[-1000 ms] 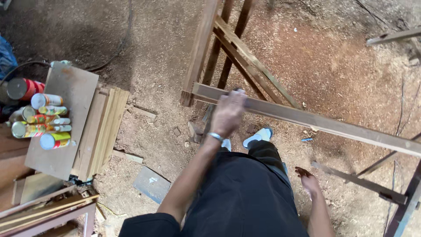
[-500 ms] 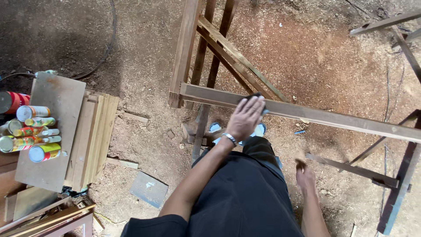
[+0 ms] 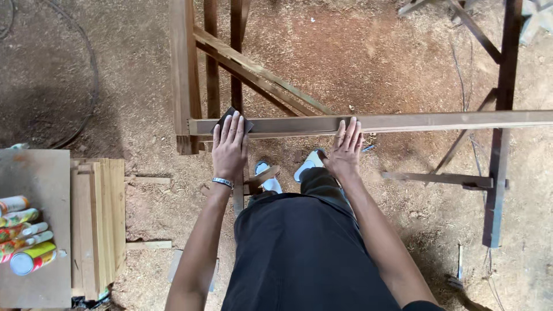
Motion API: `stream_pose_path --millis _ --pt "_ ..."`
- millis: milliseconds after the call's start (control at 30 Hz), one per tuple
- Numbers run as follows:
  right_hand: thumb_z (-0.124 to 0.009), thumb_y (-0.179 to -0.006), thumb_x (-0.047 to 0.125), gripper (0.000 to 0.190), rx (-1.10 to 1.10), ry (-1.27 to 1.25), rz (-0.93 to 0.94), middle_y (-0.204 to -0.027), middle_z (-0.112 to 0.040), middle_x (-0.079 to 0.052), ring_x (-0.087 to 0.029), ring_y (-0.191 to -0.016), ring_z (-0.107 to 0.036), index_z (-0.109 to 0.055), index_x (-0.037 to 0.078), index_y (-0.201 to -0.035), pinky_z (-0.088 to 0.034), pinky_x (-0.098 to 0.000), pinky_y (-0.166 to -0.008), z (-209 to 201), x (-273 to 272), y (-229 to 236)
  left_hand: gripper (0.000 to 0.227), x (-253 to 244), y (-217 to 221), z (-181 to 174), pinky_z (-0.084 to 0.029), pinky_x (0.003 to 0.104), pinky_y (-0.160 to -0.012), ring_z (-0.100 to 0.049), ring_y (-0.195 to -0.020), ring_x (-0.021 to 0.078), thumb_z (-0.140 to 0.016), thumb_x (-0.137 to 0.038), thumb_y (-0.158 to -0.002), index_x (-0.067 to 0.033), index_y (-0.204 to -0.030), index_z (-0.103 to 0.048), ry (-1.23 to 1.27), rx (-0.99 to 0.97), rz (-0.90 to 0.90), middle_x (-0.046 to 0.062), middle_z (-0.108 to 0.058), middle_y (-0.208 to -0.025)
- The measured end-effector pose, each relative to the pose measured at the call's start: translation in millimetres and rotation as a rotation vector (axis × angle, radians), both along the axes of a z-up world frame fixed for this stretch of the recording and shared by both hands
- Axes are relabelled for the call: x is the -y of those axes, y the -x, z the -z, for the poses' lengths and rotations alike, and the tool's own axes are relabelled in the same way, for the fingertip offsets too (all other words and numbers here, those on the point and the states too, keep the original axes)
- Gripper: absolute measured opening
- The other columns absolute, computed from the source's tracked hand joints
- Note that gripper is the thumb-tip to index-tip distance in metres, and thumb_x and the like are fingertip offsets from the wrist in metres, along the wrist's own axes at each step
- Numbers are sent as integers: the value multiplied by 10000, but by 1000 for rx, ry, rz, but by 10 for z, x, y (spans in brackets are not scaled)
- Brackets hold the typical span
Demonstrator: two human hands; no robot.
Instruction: The person sands the surface of a wooden frame by hand using a piece of sandpaper, moving along the edges and joints.
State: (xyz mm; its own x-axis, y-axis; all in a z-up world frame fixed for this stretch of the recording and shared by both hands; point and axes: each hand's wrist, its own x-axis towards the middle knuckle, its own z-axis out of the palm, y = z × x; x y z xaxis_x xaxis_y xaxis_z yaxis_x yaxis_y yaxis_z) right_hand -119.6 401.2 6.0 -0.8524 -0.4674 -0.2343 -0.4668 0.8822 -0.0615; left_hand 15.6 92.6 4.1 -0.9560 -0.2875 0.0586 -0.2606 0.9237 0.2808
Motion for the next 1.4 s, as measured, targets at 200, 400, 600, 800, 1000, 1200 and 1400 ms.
stream_pose_path --millis 200,400,600,800,1000,1200,1400 --pt "-612 -925 653 1204 -137 -46 -68 -1634 91 -371 -529 -1529 42 68 -92 -1583 -170 -707 -1204 145 -154 3 572 -114 51 -10 -92 445 -1285 -220 -1558 183 -309 -389 -1095 -126 -1602 -340 -58 -1 -85 12 -273 -1686" --pt "-601 -862 695 1283 160 -250 -5 -1629 212 -340 -482 -1537 129 160 -55 -1573 -183 -697 -1181 -56 5 92 572 -119 54 28 -88 447 -1284 -203 -1563 196 -330 -384 -1096 -114 -1601 -337 -26 5 -104 24 -268 -1687" --pt "-567 -834 855 1370 98 -78 35 -1627 284 -283 -478 -1517 220 182 -14 -1582 -129 -741 -1184 102 -20 87 566 -109 67 84 -85 444 -1284 -196 -1566 197 -346 -379 -1107 -101 -1600 -340 -34 10 -103 45 -275 -1686" --pt "-565 -740 898 1452 301 -160 69 -1594 371 -234 -410 -1508 294 230 25 -1585 -26 -749 -1201 49 -51 153 562 -159 39 26 -112 430 -1288 -223 -1559 178 -350 -360 -1095 -98 -1593 -354 -55 -14 -139 28 -280 -1681" --pt "-620 -717 892 1508 282 -125 -31 -1570 406 -261 -442 -1489 324 249 19 -1588 -48 -766 -1201 2 -132 166 565 -149 -11 -96 -129 419 -1299 -225 -1573 167 -336 -355 -1093 -121 -1607 -323 5 61 -134 11 -249 -1696" --pt "-616 -700 894 1523 353 -242 -11 -1544 435 -246 -446 -1451 344 275 47 -1597 -135 -789 -1163 -137 -86 247 584 -62 164 -67 -104 440 -1277 -151 -1570 193 -264 -359 -1087 -134 -1624 -216 -15 256 -111 10 -144 -1705" --pt "-627 -672 876 1524 462 -265 -69 -1523 469 -239 -444 -1439 373 298 72 -1577 -161 -781 -1159 -229 -55 333 623 -168 203 -58 -93 465 -1285 -91 -1585 196 -264 -359 -1078 -143 -1649 -137 2 321 -184 -3 -71 -1724"
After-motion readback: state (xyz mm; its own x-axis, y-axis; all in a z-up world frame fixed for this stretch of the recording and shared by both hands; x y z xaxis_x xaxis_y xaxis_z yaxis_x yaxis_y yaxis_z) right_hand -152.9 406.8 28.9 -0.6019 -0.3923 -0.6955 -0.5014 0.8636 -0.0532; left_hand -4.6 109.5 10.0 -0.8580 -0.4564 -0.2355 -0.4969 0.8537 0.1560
